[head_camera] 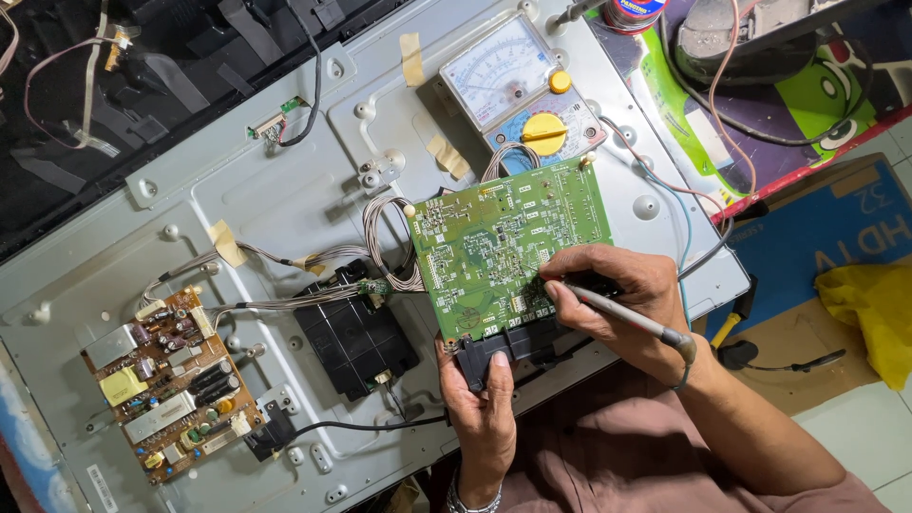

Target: The person holds a green circuit board and uses a soldering iron to work on its components. They move the soldering iron across different points on the board, then flip it over to continue working on the other side.

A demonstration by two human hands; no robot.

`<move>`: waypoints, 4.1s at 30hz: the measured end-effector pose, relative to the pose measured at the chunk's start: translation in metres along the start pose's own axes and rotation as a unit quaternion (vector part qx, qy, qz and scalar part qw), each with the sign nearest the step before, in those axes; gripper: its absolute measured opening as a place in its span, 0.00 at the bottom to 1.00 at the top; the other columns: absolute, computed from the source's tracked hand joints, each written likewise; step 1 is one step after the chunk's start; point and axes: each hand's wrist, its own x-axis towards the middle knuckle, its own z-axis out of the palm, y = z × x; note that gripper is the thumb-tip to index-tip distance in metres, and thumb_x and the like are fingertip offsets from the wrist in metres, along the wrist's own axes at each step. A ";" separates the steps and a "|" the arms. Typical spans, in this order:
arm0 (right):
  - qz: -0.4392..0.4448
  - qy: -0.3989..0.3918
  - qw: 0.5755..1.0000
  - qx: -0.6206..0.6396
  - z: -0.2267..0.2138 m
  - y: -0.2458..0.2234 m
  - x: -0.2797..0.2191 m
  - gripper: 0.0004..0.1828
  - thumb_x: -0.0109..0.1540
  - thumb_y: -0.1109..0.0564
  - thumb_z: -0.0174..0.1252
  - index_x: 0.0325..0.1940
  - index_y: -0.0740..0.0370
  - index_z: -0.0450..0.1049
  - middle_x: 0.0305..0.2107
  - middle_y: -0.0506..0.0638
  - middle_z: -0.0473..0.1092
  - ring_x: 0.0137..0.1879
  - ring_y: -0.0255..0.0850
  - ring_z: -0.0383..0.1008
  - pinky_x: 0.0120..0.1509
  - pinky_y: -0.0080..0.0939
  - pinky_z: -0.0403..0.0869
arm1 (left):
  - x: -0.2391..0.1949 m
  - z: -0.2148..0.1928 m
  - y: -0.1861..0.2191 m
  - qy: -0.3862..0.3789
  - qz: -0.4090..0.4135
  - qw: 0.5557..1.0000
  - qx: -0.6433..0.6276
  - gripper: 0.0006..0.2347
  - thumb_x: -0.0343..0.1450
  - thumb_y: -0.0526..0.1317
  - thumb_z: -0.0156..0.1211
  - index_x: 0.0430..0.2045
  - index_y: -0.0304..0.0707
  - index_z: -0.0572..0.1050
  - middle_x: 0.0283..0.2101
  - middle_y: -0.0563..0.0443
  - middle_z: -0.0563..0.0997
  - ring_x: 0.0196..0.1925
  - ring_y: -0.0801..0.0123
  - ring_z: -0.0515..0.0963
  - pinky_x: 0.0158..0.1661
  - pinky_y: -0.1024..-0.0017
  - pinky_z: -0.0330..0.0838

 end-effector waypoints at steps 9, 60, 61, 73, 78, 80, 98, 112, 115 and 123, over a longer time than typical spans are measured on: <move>0.003 -0.001 1.000 -0.012 0.000 0.003 -0.001 0.07 0.61 0.60 0.65 0.43 0.61 0.81 0.33 0.47 0.80 0.31 0.27 0.73 0.36 0.25 0.73 | 0.001 0.001 0.004 0.001 0.024 0.999 0.025 0.24 0.73 0.39 0.56 0.64 0.32 0.61 0.43 0.49 0.76 0.38 0.72 0.74 0.43 0.74 0.74; -0.047 -0.100 0.993 0.038 -0.034 0.020 0.047 0.05 0.62 0.57 0.67 0.40 0.60 0.82 0.35 0.49 0.80 0.38 0.30 0.78 0.42 0.29 0.74 | -0.001 -0.001 -0.003 0.004 0.021 0.999 0.037 0.28 0.72 0.37 0.56 0.68 0.30 0.57 0.49 0.50 0.74 0.38 0.76 0.72 0.42 0.77 0.74; -0.046 -0.098 0.993 0.037 -0.033 0.020 0.047 0.05 0.62 0.57 0.67 0.40 0.60 0.82 0.35 0.49 0.80 0.38 0.30 0.78 0.42 0.29 0.74 | -0.001 -0.001 0.000 0.003 0.020 0.999 0.037 0.28 0.72 0.37 0.56 0.68 0.30 0.57 0.49 0.50 0.74 0.38 0.76 0.72 0.42 0.77 0.74; -0.064 -0.100 0.992 0.041 -0.033 0.020 0.048 0.06 0.62 0.57 0.65 0.42 0.61 0.82 0.34 0.49 0.80 0.33 0.30 0.76 0.38 0.28 0.75 | 0.000 0.002 0.005 -0.009 0.017 1.000 0.013 0.26 0.73 0.38 0.55 0.68 0.32 0.59 0.49 0.51 0.74 0.37 0.78 0.70 0.39 0.79 0.73; -0.052 -0.096 0.993 0.052 -0.030 0.023 0.048 0.06 0.62 0.58 0.66 0.41 0.61 0.82 0.35 0.49 0.80 0.38 0.31 0.77 0.42 0.28 0.74 | 0.000 0.002 0.009 -0.006 -0.001 1.000 0.030 0.24 0.73 0.39 0.56 0.64 0.35 0.62 0.34 0.55 0.69 0.26 0.79 0.62 0.24 0.79 0.63; -0.048 -0.093 0.993 0.045 -0.029 0.024 0.046 0.05 0.62 0.58 0.66 0.41 0.60 0.82 0.35 0.49 0.80 0.39 0.31 0.77 0.44 0.28 0.74 | -0.002 -0.003 -0.005 0.001 -0.005 0.999 0.035 0.28 0.72 0.39 0.56 0.68 0.33 0.57 0.38 0.54 0.71 0.28 0.78 0.64 0.28 0.78 0.68; -0.070 0.004 0.997 -0.016 -0.007 0.013 -0.005 0.04 0.63 0.60 0.62 0.41 0.63 0.79 0.33 0.49 0.79 0.34 0.32 0.77 0.39 0.30 0.76 | -0.004 -0.002 -0.015 0.010 0.007 1.000 0.012 0.28 0.72 0.38 0.57 0.68 0.32 0.57 0.38 0.52 0.73 0.35 0.74 0.72 0.38 0.75 0.74; -0.042 0.007 0.999 0.030 -0.002 0.018 -0.006 0.06 0.61 0.61 0.66 0.42 0.64 0.81 0.37 0.51 0.81 0.39 0.31 0.79 0.45 0.28 0.78 | -0.003 0.001 -0.005 0.010 0.021 0.999 0.025 0.30 0.72 0.38 0.57 0.69 0.31 0.55 0.52 0.48 0.75 0.43 0.72 0.75 0.46 0.75 0.75; -0.037 0.010 0.999 0.039 -0.001 0.018 -0.005 0.05 0.61 0.61 0.66 0.41 0.64 0.80 0.35 0.52 0.80 0.37 0.30 0.77 0.42 0.27 0.78 | -0.003 0.000 -0.008 0.013 -0.007 1.000 0.006 0.30 0.71 0.38 0.58 0.69 0.33 0.56 0.51 0.49 0.75 0.39 0.74 0.73 0.39 0.77 0.75; -0.048 0.009 0.999 0.014 -0.001 0.014 -0.003 0.05 0.61 0.61 0.66 0.41 0.64 0.80 0.36 0.52 0.81 0.39 0.32 0.80 0.44 0.28 0.80 | -0.004 0.000 -0.003 0.007 -0.017 0.999 0.027 0.27 0.72 0.40 0.57 0.67 0.36 0.59 0.38 0.54 0.72 0.29 0.78 0.66 0.26 0.80 0.68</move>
